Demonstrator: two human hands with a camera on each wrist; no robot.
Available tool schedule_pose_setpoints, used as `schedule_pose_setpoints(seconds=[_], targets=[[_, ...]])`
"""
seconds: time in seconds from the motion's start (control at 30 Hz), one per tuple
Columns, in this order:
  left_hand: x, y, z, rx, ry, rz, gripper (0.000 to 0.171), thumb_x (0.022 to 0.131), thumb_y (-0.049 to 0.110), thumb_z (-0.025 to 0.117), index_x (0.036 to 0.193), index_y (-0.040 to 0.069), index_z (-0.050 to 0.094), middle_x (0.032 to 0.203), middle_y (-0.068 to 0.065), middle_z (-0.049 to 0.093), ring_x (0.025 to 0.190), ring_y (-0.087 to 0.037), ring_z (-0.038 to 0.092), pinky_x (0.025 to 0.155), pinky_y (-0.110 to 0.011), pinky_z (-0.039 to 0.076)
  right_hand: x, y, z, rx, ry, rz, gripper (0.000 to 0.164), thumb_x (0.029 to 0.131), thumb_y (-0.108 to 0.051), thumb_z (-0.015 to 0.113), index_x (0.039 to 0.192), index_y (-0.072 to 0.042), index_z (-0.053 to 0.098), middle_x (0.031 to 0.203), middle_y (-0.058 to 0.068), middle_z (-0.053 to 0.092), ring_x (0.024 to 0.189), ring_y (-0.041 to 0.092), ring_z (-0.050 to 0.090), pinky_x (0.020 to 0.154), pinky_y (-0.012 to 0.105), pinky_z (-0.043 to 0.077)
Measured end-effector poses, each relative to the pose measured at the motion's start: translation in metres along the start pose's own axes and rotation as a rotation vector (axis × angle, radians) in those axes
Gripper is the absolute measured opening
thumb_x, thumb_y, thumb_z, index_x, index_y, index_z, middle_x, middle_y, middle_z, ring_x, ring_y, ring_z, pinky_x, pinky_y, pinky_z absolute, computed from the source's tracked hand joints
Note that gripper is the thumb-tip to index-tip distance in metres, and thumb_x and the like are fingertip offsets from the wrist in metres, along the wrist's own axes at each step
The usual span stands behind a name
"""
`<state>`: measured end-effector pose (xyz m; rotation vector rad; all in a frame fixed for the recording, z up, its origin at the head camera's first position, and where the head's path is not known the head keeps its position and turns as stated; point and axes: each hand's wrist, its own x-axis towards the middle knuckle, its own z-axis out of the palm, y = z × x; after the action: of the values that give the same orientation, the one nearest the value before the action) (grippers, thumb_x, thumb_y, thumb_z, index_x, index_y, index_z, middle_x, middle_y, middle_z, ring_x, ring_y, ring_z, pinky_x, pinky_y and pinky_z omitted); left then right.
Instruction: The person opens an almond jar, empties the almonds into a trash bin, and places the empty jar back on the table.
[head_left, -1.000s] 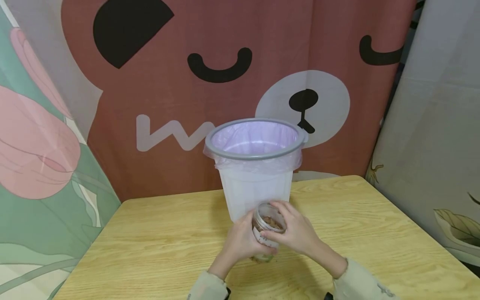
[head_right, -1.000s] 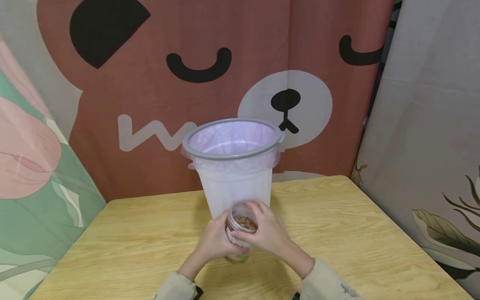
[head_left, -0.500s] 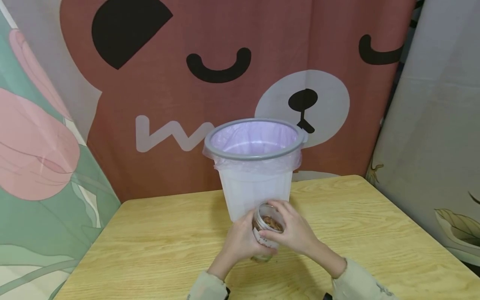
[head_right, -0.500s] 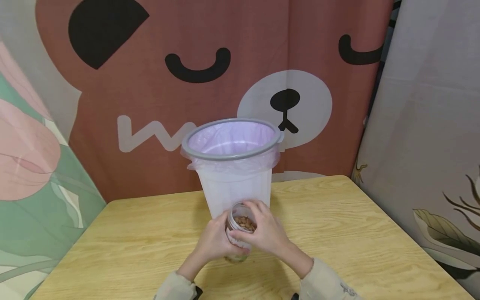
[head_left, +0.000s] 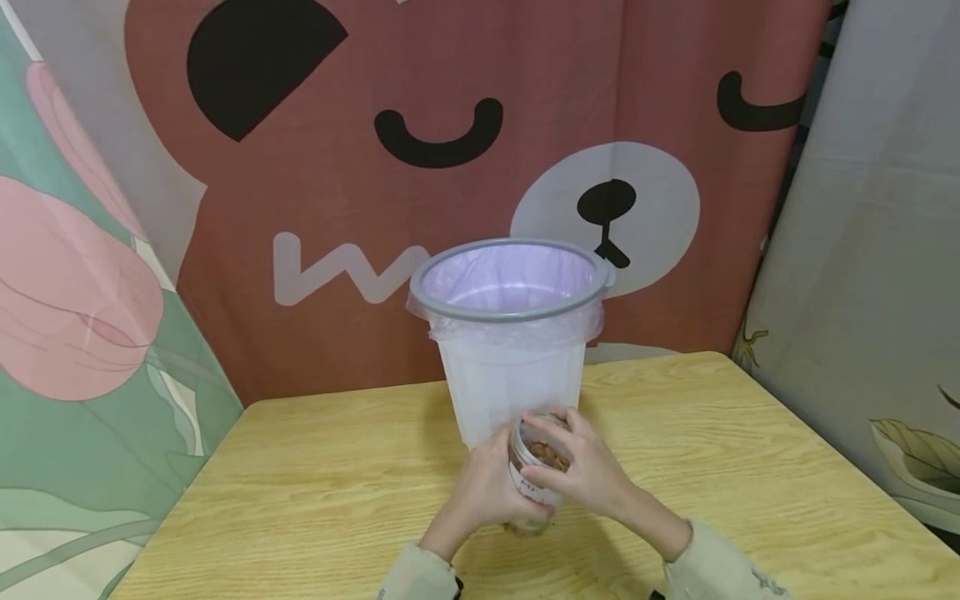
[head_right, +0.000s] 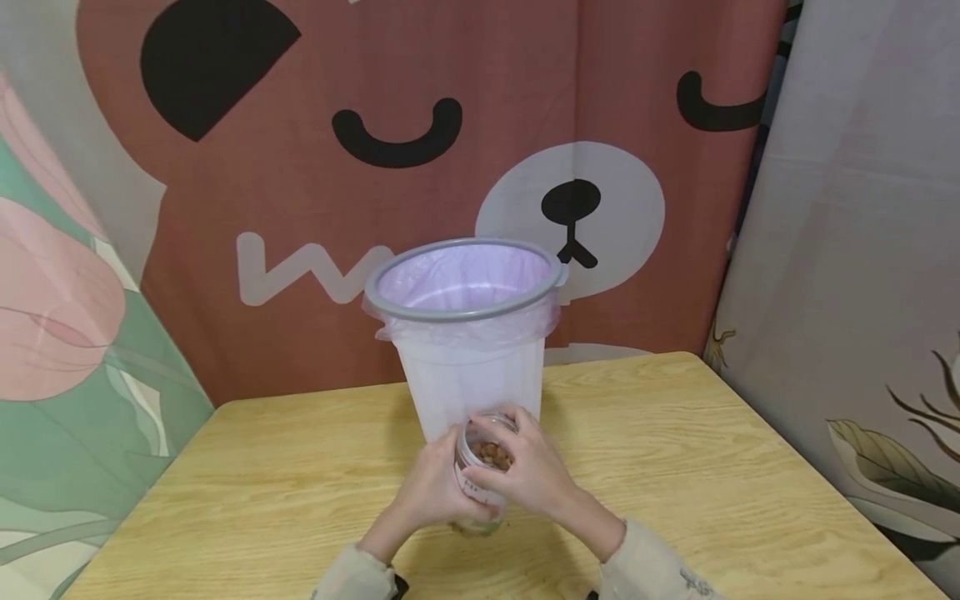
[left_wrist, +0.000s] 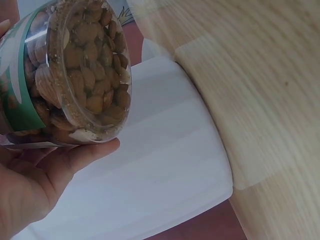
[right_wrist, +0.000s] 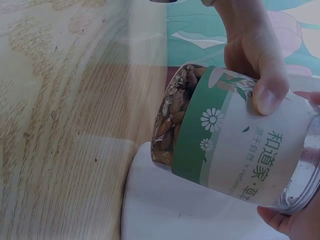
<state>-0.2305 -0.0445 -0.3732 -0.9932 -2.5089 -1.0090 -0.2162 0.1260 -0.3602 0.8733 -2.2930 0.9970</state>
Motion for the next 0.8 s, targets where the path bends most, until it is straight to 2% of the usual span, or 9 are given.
schedule_pose_setpoints(seconds=[0.23,0.5,0.8], targets=[[-0.0012,0.0036,0.0011,0.02,0.025,-0.008,0.089,0.053,0.041,0.08,0.125,0.008,0.042,0.095,0.005,0.055,0.079,-0.005,0.052,0.064,-0.019,0.044,-0.0019,0.0035,-0.0024,0.004,-0.01,-0.094,0.059,0.078,-0.039,0.065,0.127,-0.009,0.051,0.118,0.017,0.042,0.097,0.021,0.047,0.07,0.034,0.046],[-0.0013,0.0049,0.003,0.013,0.043,0.017,0.089,0.053,0.041,0.081,0.125,0.008,0.042,0.097,0.004,0.056,0.081,-0.005,0.053,0.065,-0.018,0.045,-0.0036,0.007,-0.0043,-0.02,-0.019,-0.137,0.058,0.081,-0.046,0.059,0.126,-0.01,0.052,0.118,0.022,0.042,0.097,0.025,0.047,0.068,0.036,0.046],[-0.002,0.0021,0.0061,0.006,0.06,0.004,0.088,0.05,0.041,0.082,0.122,0.01,0.044,0.095,0.005,0.057,0.08,-0.005,0.053,0.064,-0.018,0.044,-0.0035,0.0098,-0.0027,-0.023,-0.013,-0.164,0.053,0.079,-0.039,0.065,0.125,-0.014,0.054,0.118,0.02,0.043,0.099,0.025,0.046,0.071,0.041,0.045]])
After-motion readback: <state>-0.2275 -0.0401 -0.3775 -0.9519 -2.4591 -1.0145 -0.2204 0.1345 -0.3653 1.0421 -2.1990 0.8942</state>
